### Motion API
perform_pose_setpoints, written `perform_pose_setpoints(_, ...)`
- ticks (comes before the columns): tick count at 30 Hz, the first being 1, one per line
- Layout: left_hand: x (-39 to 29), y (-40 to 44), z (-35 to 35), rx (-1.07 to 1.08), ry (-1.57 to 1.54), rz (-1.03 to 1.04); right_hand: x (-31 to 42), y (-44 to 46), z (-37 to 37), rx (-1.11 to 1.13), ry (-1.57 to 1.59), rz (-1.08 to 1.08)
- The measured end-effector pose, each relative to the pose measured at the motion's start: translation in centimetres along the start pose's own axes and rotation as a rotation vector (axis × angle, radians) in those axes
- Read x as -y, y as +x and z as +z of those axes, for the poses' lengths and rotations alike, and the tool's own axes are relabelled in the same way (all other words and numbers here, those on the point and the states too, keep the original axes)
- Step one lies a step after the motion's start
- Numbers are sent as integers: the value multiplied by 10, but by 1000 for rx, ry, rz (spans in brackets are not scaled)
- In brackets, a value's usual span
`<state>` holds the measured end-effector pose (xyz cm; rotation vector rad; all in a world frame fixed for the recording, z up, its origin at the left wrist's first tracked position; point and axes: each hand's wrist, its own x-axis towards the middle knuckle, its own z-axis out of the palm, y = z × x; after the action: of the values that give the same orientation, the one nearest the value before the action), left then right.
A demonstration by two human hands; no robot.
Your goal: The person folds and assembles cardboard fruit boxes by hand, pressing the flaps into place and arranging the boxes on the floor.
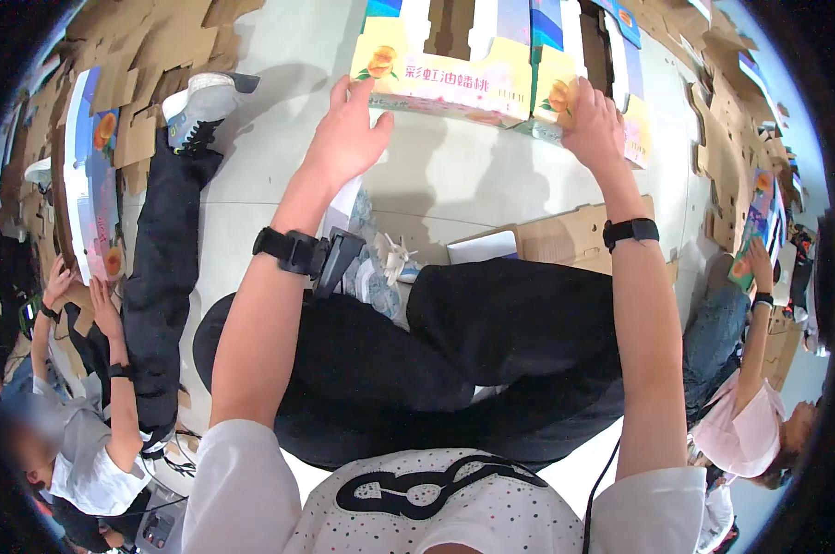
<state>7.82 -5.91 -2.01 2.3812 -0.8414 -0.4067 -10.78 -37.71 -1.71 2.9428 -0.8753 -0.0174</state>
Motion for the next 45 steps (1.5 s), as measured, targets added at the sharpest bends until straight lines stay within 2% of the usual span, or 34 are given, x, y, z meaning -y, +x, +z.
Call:
perform_pose_setpoints(5,-1,0,-4,38,34,-33,-4,8,-33,-8,56,-49)
perform_pose_setpoints(9,-2,0,-6,18,93,-11,-7,12,-62,-128,79,-91)
perform_pose_setpoints(13,-4,-1,-8,19,93,-29,-2,9,-86,-404,67,-216)
perform_pose_setpoints(16,-6,-2,-12,32,67,-27,29,7,-121,-522,211,-313)
perform_pose_setpoints(17,-6,-4,-12,31,55,-25,41,5,-133,-445,225,-316)
perform_pose_setpoints(20,0,0,-7,-4,9,10,71,7,-123,-484,237,-494)
perform_pose_setpoints(21,6,3,-3,-31,-10,33,74,10,-109,-578,222,-640)
perform_pose_setpoints(24,3,4,-8,-92,-100,20,78,-7,-91,-383,272,-555)
perform_pose_setpoints(27,-4,4,-13,-128,-179,12,52,3,-77,-449,179,-420)
perform_pose_setpoints(29,-7,5,-13,-140,-204,32,39,6,-71,-305,383,-264)
perform_pose_setpoints(31,-9,5,-14,-136,-205,60,27,10,-62,-119,734,-145)
perform_pose_setpoints(34,-11,11,-19,-8,-399,19,33,6,-68,188,1438,159)
perform_pose_setpoints(37,-8,16,-26,-86,-789,-126,49,3,-79,235,1476,87)
perform_pose_setpoints(40,-19,10,-33,-123,-960,-227,62,3,-70,317,1579,150)
perform_pose_setpoints(43,-15,10,-31,-125,-918,-221,83,-4,-58,223,1531,230)
perform_pose_setpoints(45,-13,10,-32,-115,-911,-214,80,-4,-52,380,1549,281)
